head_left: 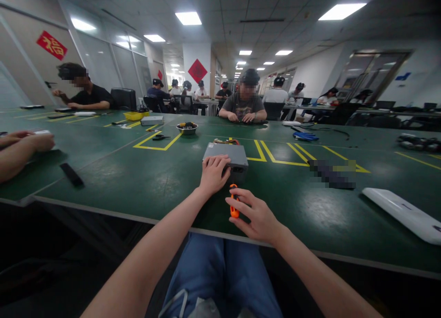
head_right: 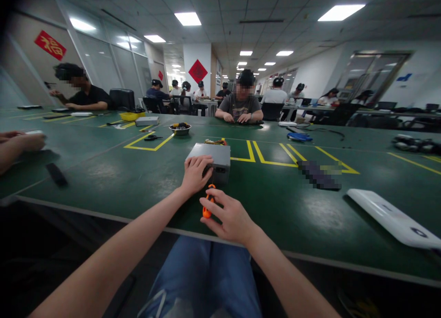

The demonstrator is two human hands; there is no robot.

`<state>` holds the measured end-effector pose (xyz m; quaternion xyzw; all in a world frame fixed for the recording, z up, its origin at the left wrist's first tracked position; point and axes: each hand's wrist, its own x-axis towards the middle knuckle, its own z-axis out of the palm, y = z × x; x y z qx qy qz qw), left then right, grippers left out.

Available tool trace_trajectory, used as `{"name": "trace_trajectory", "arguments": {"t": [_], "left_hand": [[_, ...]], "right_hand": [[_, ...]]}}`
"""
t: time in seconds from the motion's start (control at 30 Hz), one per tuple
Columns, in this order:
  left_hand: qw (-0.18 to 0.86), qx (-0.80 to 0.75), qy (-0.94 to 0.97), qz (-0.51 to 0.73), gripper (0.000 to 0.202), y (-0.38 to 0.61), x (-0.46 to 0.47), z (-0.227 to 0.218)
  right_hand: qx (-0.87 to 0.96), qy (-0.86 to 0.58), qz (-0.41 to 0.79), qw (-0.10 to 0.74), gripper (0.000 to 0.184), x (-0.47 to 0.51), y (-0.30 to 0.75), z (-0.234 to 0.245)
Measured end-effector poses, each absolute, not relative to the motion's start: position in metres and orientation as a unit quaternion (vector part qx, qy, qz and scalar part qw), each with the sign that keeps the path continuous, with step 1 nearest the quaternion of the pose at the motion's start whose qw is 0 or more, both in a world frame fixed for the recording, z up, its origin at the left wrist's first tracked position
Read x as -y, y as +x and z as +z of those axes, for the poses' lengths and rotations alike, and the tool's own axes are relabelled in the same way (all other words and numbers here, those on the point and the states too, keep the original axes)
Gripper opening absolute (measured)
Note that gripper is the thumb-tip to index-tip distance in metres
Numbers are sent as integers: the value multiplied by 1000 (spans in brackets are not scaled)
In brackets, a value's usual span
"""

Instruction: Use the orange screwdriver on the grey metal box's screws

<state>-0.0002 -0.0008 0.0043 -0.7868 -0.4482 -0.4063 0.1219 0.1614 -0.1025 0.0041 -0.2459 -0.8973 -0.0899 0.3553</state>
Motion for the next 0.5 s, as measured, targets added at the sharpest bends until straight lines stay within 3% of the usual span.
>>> {"name": "trace_trajectory", "arguments": {"t": [0.17,0.37,0.5], "left_hand": [[123,446,-786,-409,20,-1,1,4],[122,455,-787,-399,22,-1,0,4],[125,451,-788,-401,21,-1,0,4]], "right_hand": [[873,-238,-57,422,28,100,161,-2],[902,-249,-47,350,37,103,162,5],[886,-242,-79,387,33,101,161,1]]}}
